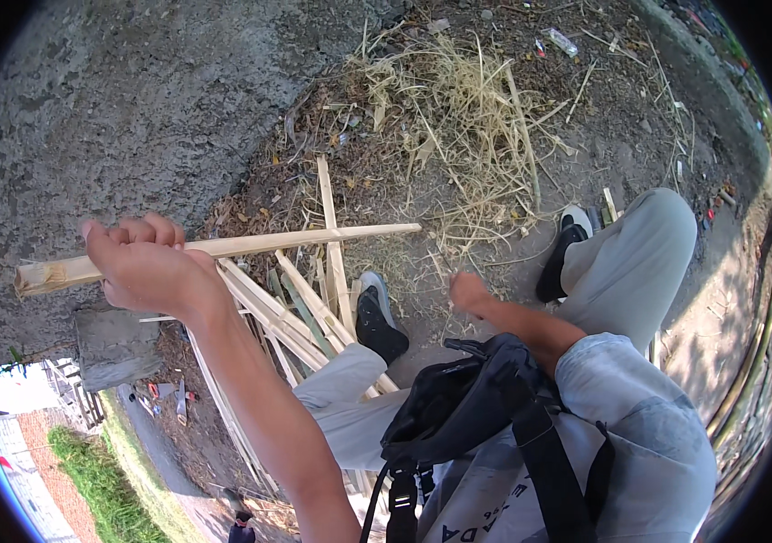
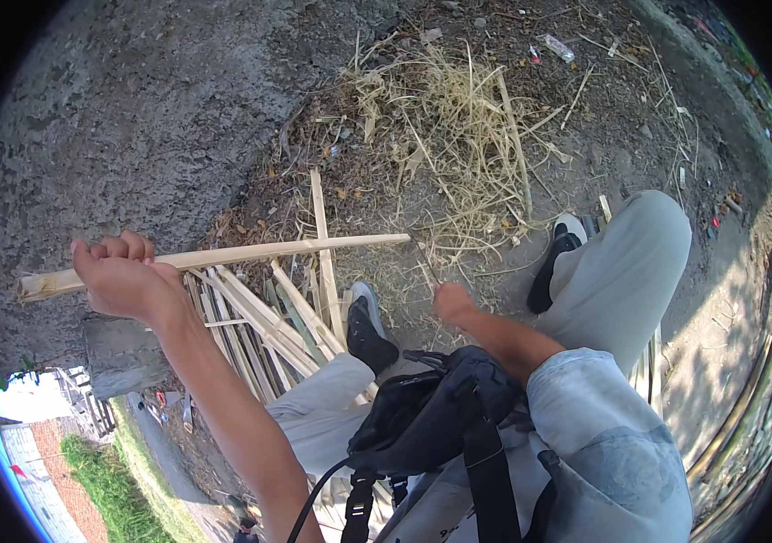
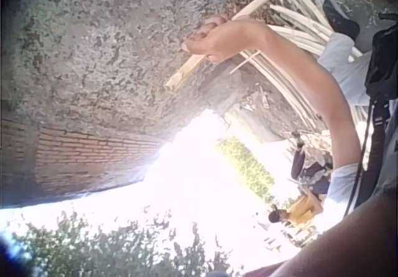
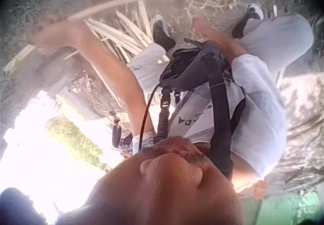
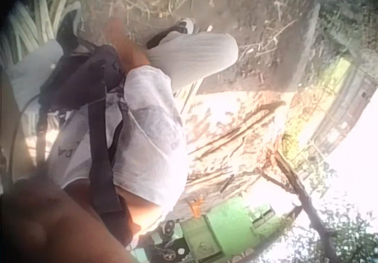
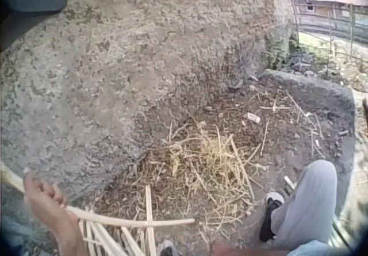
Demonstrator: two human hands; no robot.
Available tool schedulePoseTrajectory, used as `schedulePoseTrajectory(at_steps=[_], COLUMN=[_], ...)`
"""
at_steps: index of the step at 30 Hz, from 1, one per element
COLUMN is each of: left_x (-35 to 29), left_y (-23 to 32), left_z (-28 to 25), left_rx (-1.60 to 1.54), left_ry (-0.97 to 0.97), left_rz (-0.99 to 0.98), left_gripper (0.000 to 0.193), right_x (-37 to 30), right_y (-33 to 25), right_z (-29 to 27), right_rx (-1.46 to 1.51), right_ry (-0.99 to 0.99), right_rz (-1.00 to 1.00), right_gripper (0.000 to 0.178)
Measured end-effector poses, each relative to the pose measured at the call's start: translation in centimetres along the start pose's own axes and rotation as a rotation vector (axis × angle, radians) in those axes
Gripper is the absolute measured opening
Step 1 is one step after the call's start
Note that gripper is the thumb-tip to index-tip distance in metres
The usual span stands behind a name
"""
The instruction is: The person shapes a bamboo stick by shaving along its length using a knife, turning the stick over by hand, and scraping down the remaining sides.
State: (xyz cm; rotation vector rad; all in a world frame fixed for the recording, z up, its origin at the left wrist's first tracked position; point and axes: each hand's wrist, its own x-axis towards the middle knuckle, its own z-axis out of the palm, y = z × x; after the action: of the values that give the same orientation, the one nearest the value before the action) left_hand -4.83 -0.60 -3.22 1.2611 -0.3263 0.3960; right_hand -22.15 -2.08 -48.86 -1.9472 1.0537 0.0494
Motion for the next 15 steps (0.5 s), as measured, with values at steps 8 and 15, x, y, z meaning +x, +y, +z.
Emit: schedulePoseTrajectory(at_steps=[8,15], left_x=[1.2,3.6], left_y=[-0.4,-0.9], left_z=[-1.4,-4.3], left_rx=[-0.007,-0.124], left_ry=[0.035,-0.357], left_rz=[-0.043,-0.119], left_gripper=[0.045,0.031], right_x=[0.0,-5.2], right_y=[-8.8,-14.1], right_z=[-5.9,-18.1], right_rx=[0.124,-0.191], right_ry=[0.087,0.358], right_rz=[-0.189,-0.389], right_gripper=[0.035,0.031])
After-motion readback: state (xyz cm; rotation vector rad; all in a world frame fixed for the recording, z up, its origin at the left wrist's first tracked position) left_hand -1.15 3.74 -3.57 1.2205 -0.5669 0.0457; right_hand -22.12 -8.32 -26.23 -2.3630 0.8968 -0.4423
